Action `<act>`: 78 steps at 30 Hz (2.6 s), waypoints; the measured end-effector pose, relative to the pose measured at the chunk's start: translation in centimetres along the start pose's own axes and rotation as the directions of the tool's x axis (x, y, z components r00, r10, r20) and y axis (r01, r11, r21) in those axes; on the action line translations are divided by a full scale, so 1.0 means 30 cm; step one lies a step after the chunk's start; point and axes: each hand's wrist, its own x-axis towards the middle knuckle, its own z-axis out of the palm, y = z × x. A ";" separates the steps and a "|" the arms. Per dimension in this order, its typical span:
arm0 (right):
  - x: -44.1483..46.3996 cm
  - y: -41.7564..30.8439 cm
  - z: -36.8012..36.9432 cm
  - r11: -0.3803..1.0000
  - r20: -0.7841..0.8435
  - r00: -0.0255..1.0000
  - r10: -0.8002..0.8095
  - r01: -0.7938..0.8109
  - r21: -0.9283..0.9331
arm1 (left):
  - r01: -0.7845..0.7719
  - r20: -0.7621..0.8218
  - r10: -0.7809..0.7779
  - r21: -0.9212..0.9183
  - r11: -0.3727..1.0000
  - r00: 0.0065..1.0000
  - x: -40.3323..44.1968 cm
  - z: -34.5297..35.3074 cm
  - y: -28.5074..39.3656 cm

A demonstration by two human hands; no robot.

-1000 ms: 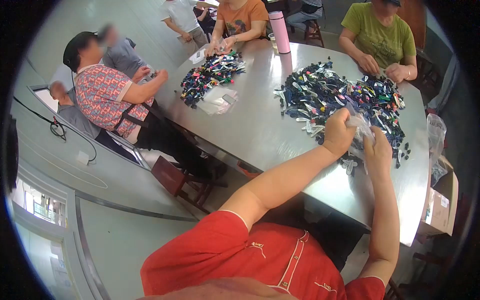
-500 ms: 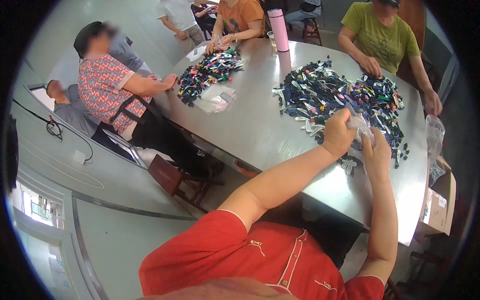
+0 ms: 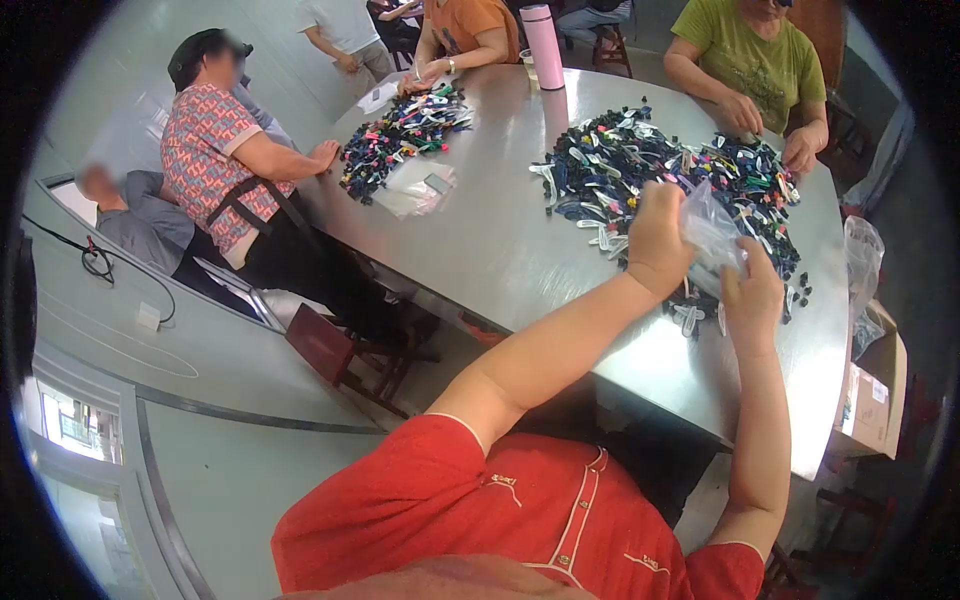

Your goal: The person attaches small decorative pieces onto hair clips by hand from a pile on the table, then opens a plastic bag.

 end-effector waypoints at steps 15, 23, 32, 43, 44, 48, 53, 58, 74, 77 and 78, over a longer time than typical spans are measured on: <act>0.014 0.040 -0.016 0.994 -0.143 0.989 0.033 -0.047 -0.094 | -0.046 0.179 0.063 -0.097 0.994 0.982 -0.028 0.040 0.085; 0.033 0.051 -0.028 0.999 -0.081 0.995 0.050 -0.048 0.019 | 0.063 0.186 -0.066 0.019 0.998 0.980 -0.005 0.057 0.041; 0.056 0.038 -0.025 1.000 -0.078 0.997 -0.003 0.002 -0.019 | 0.095 0.214 -0.095 0.008 0.995 0.972 0.013 0.038 0.046; 0.074 0.039 -0.021 0.999 -0.006 0.999 0.041 -0.041 -0.021 | 0.141 0.253 -0.142 0.022 0.990 0.957 0.032 0.029 0.041; 0.073 0.046 -0.015 0.999 -0.018 1.000 0.017 -0.018 -0.029 | 0.141 0.255 -0.142 0.022 0.990 0.957 0.033 0.029 0.040; 0.076 0.046 -0.010 1.000 -0.051 0.999 0.005 -0.006 -0.020 | 0.144 0.261 -0.144 0.018 0.989 0.955 0.036 0.029 0.036; 0.077 0.050 -0.014 1.000 -0.001 1.000 0.004 -0.004 -0.001 | 0.159 0.259 -0.157 0.014 0.987 0.953 0.038 0.030 0.040; 0.079 -0.039 -0.054 0.998 0.106 0.993 0.045 -0.049 0.035 | 0.156 0.269 -0.159 0.032 0.987 0.950 0.047 0.024 0.032; 0.077 -0.048 -0.084 0.999 0.131 0.991 -0.031 0.026 0.036 | 0.131 0.326 -0.161 0.110 0.985 0.931 0.053 -0.001 0.021; 0.084 -0.015 -0.079 0.990 0.100 0.987 -0.126 0.118 0.080 | 0.138 0.349 -0.172 0.120 0.983 0.921 0.055 -0.010 0.026; 0.084 -0.014 -0.079 0.990 0.099 0.987 -0.126 0.119 0.080 | 0.135 0.361 -0.174 0.133 0.982 0.916 0.055 -0.010 0.026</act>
